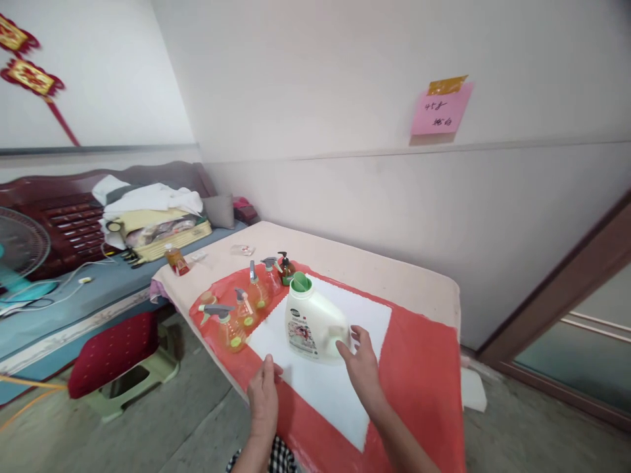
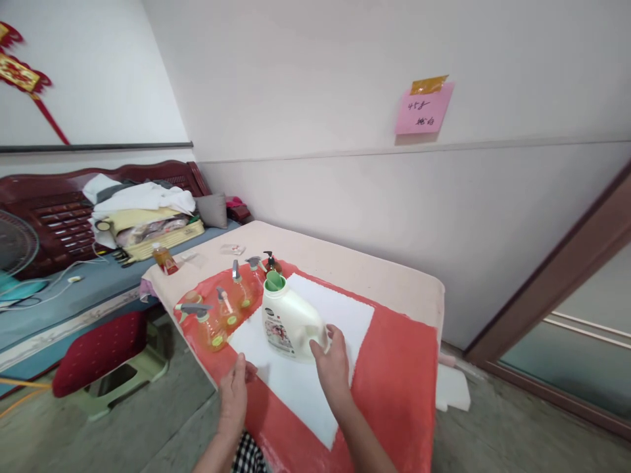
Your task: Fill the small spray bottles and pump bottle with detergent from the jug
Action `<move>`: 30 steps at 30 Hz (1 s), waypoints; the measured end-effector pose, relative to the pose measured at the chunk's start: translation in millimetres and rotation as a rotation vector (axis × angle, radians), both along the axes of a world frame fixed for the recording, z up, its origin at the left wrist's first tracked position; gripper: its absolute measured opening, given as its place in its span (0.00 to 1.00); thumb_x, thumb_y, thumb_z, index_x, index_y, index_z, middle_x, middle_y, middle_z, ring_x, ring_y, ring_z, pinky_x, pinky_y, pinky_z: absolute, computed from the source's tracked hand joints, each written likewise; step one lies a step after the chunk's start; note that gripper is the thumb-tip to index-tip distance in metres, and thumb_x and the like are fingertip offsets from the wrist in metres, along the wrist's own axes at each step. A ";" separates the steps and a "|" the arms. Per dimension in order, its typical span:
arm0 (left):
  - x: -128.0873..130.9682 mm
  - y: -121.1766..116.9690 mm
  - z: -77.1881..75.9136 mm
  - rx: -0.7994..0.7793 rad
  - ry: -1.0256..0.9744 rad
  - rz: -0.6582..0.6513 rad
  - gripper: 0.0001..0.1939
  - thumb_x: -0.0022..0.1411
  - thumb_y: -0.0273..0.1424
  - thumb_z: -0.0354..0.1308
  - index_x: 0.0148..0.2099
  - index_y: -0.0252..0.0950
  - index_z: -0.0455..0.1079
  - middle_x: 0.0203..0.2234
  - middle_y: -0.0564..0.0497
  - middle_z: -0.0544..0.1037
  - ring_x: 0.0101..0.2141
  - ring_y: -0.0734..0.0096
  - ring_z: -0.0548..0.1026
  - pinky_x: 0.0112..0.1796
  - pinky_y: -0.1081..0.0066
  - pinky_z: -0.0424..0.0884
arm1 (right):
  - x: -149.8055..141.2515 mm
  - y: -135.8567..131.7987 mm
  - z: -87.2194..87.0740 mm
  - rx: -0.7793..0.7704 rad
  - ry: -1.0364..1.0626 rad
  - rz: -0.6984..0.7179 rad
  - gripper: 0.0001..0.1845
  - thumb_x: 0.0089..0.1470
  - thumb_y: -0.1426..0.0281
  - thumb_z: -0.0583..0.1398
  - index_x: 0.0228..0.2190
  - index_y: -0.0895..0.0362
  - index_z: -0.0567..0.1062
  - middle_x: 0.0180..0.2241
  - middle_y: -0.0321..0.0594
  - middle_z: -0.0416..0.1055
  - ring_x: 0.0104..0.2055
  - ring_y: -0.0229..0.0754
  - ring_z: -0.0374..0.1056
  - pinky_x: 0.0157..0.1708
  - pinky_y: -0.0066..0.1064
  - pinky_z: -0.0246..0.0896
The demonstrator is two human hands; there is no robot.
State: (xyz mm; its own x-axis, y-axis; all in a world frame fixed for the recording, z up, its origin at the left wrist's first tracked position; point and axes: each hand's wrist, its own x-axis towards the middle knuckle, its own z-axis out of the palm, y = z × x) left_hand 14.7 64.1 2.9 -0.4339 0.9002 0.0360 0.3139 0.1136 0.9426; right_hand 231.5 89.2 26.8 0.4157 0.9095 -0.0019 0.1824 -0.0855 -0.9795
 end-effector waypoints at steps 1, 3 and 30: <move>2.0 -0.2 1.2 -0.007 0.003 -0.009 0.30 0.60 0.56 0.42 0.23 0.38 0.69 0.21 0.48 0.76 0.28 0.61 0.74 0.36 0.65 0.66 | -2.1 5.5 2.5 0.011 0.015 0.018 0.29 0.44 0.57 0.62 0.48 0.52 0.65 0.49 0.44 0.68 0.50 0.50 0.63 0.45 0.37 0.58; 7.4 -0.9 4.4 -0.024 0.018 -0.050 0.30 0.60 0.55 0.42 0.23 0.39 0.68 0.20 0.49 0.76 0.27 0.61 0.73 0.36 0.64 0.66 | -6.3 16.7 7.5 0.019 0.054 0.062 0.25 0.43 0.59 0.62 0.45 0.53 0.68 0.43 0.42 0.72 0.45 0.49 0.66 0.42 0.37 0.59; -38.4 32.0 -3.3 0.096 0.086 0.292 0.27 0.57 0.50 0.51 0.51 0.36 0.64 0.47 0.42 0.73 0.45 0.58 0.73 0.47 0.61 0.69 | 64.6 24.9 8.3 0.083 -0.015 -0.292 0.34 0.44 0.53 0.62 0.51 0.53 0.65 0.55 0.47 0.64 0.55 0.56 0.61 0.52 0.48 0.56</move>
